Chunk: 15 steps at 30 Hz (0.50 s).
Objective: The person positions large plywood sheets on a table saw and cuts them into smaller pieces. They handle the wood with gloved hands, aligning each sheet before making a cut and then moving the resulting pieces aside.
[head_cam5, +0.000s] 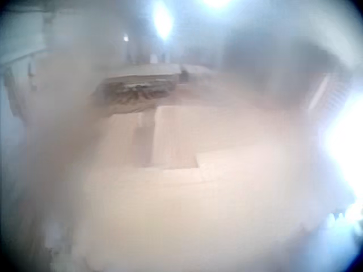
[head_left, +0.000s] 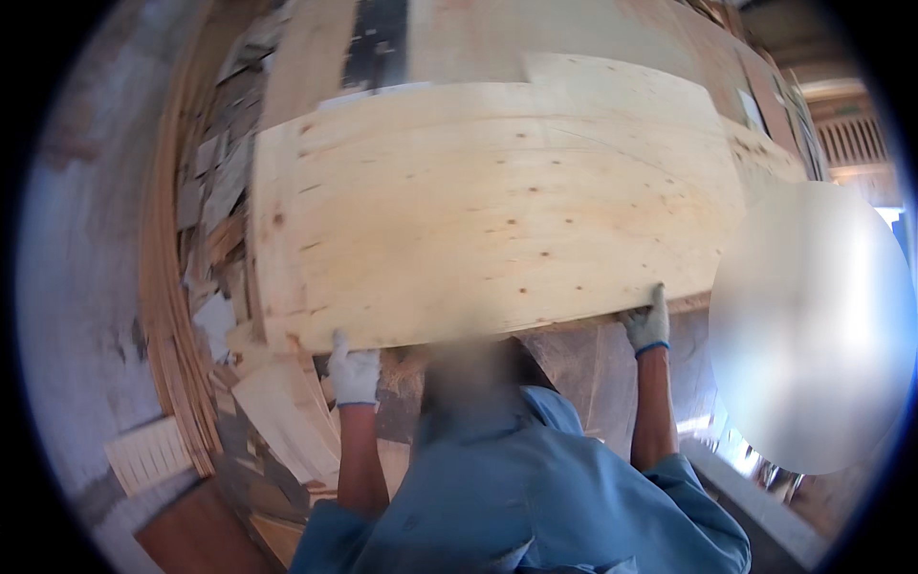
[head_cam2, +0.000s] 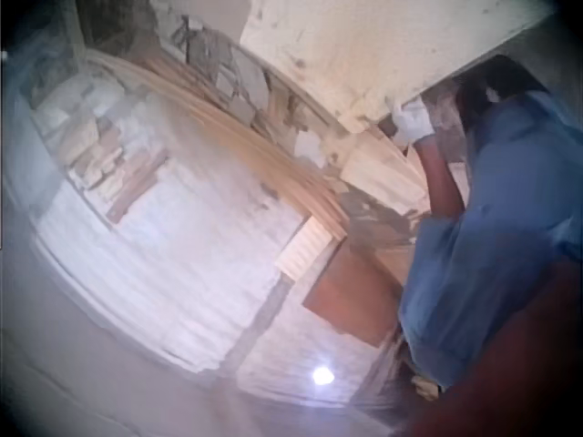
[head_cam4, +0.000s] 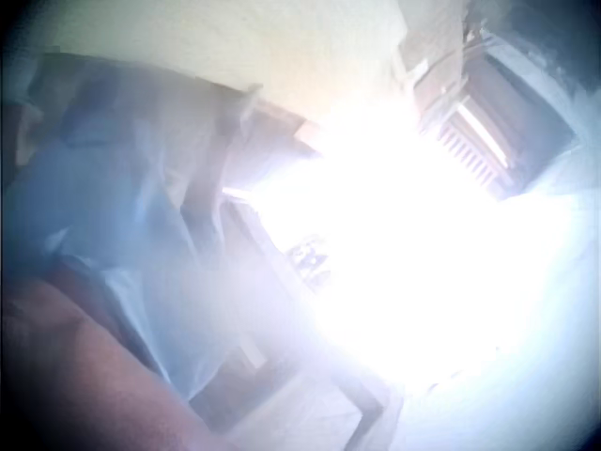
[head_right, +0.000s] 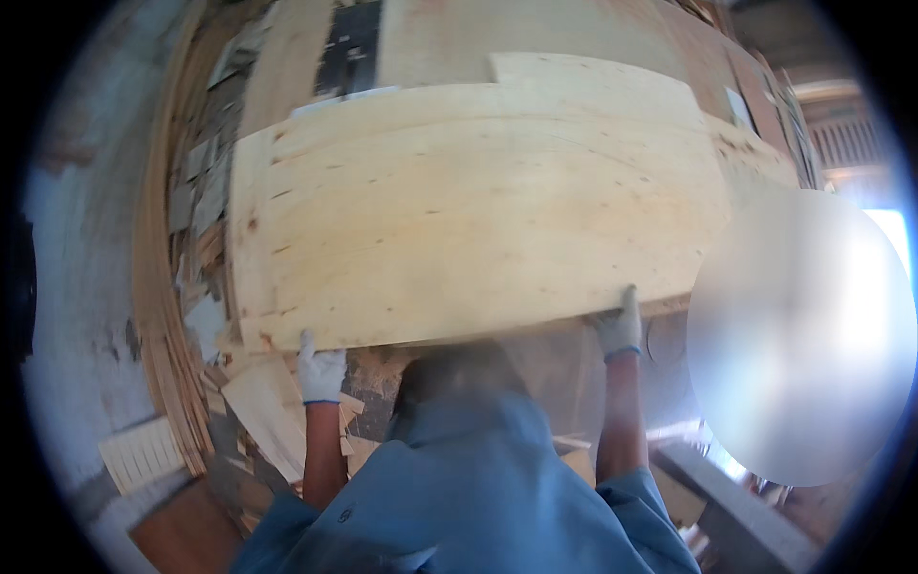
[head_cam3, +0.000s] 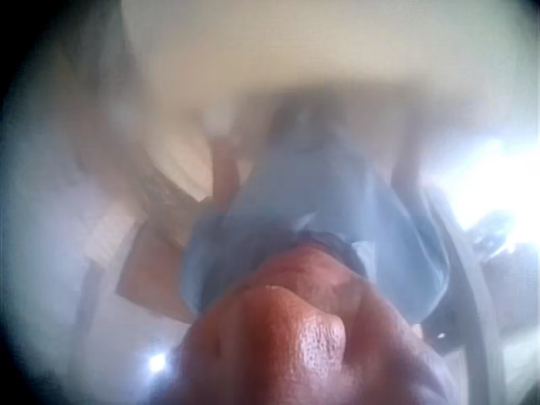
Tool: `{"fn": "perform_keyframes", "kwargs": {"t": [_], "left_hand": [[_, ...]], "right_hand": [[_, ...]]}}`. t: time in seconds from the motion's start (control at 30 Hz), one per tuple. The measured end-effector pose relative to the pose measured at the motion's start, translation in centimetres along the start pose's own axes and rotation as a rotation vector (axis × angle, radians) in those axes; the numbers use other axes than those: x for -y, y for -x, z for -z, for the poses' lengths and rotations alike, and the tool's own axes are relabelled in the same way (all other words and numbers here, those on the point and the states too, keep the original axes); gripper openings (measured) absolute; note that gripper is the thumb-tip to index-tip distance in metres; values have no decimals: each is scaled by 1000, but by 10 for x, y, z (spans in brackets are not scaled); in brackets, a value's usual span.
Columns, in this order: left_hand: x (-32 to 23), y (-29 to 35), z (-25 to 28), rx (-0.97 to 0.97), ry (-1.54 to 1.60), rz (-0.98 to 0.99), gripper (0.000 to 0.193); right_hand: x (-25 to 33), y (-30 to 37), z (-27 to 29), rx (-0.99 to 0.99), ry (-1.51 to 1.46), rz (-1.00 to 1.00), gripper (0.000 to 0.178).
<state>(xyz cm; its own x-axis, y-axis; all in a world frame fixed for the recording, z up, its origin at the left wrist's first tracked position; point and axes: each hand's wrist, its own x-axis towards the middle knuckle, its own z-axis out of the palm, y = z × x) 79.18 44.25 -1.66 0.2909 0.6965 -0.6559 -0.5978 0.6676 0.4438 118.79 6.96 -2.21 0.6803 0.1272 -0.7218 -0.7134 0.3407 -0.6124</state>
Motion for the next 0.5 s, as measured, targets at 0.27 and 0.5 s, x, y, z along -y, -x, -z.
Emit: {"fn": "perform_keyframes", "kwargs": {"t": [0.27, 0.5], "left_hand": [[-1, -52, -46, 21, -19, 164, 40], [-45, -117, -130, 90, -15, 246, 39]], "right_hand": [[-3, -114, 44, -185, 424, 322, 58], [47, -112, -142, -155, 42, 256, 49]]}}
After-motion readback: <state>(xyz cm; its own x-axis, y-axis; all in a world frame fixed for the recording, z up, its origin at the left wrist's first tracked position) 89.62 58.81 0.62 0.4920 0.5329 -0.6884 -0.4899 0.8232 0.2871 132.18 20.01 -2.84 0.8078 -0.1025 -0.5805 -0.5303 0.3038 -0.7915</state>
